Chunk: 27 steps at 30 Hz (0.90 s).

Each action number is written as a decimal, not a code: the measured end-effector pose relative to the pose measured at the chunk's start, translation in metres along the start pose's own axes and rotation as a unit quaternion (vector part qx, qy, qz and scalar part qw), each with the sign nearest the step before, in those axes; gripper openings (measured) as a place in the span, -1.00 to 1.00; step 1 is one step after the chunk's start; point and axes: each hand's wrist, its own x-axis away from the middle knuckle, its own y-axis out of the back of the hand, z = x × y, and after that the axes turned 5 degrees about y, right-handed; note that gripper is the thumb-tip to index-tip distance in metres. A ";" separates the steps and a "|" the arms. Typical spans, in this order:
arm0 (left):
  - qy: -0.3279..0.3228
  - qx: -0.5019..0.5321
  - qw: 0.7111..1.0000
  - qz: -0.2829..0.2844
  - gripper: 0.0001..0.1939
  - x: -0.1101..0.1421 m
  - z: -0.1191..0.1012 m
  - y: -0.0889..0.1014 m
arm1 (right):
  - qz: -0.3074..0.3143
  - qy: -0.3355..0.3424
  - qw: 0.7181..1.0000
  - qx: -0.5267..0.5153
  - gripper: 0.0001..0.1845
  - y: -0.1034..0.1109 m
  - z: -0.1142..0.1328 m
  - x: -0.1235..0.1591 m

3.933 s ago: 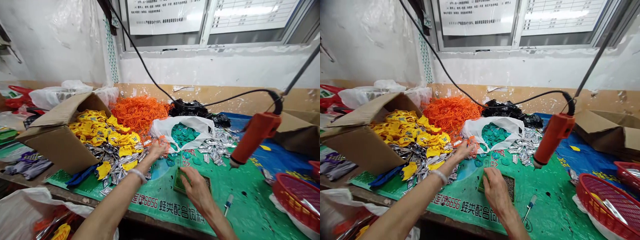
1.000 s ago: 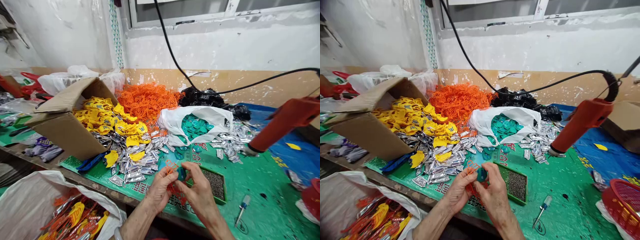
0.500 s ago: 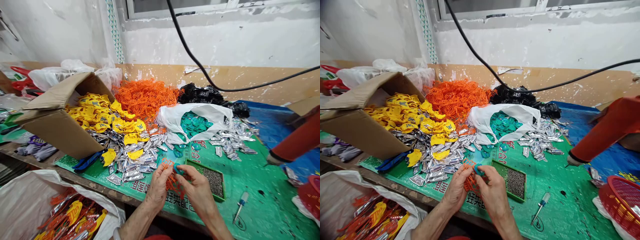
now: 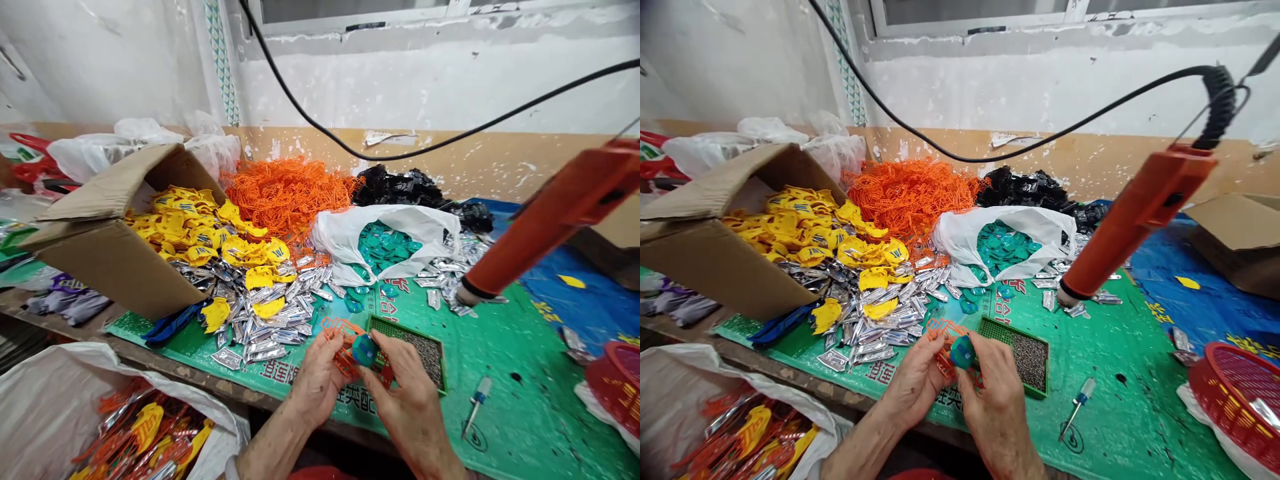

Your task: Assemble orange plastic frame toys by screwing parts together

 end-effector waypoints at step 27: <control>0.034 0.025 0.999 0.000 -0.73 0.003 0.013 0.003 | 0.076 -0.029 0.992 0.096 -0.61 -0.006 0.008 0.001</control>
